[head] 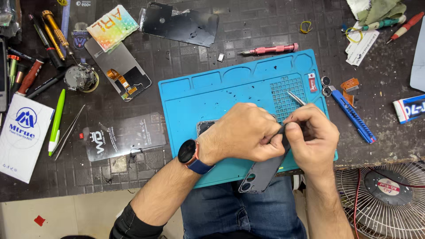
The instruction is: The person applies a dark adhesive strip around the perimeter of a smartphone back cover. They press the strip into place by hand, smoothing it along the edges and corners. The person works on a single back cover throughout the clip.
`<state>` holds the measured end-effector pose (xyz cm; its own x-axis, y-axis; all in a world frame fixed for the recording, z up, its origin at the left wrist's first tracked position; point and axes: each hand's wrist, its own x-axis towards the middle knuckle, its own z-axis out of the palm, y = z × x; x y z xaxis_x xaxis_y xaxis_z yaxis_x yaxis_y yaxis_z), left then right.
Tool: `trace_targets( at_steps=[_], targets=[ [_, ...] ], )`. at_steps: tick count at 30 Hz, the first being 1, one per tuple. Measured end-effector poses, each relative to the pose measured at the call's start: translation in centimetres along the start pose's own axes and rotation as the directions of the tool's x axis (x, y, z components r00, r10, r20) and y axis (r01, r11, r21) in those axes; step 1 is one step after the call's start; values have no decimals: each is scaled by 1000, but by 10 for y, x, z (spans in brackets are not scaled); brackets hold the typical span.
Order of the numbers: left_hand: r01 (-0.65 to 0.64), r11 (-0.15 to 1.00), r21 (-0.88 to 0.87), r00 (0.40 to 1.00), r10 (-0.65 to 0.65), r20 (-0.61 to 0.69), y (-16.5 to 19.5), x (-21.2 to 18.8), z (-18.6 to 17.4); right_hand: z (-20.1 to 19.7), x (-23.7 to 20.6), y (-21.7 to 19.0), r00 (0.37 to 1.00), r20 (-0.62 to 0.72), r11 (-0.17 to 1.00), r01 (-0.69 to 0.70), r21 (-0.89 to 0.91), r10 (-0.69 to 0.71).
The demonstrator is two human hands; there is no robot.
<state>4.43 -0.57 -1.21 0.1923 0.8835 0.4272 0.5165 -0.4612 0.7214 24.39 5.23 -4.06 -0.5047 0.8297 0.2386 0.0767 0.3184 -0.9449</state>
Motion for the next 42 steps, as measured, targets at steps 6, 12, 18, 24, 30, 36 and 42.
trace_targets(
  at_steps=[6, 12, 18, 24, 30, 36, 42],
  targets=[
    [-18, 1000, 21, 1000, 18, 3, 0, 1, 0, -2, 2, -1, 999, 15, 999, 33, 13, -33],
    [-27, 999, 19, 999, 27, 18, 0, 0, 1, -2, 2, -2, 999, 6, 999, 34, 5, -34],
    [-37, 999, 11, 999, 37, 27, 0, 0, 1, -2, 2, -2, 999, 13, 999, 53, -7, -53],
    [-12, 1000, 6, 999, 12, 44, 2, 0, 1, -3, 0, -1, 999, 15, 999, 40, -1, -40],
    [-17, 1000, 5, 999, 16, 36, 1, 0, 1, -3, 3, -2, 999, 33, 999, 30, 24, -31],
    [-15, 1000, 16, 999, 14, 38, 1, 0, 2, -2, 2, -5, 999, 32, 1000, 19, -6, -19],
    [-19, 1000, 12, 999, 18, 45, 0, -1, 1, -2, 4, -6, 999, 37, 999, 34, -6, -33]
  ],
)
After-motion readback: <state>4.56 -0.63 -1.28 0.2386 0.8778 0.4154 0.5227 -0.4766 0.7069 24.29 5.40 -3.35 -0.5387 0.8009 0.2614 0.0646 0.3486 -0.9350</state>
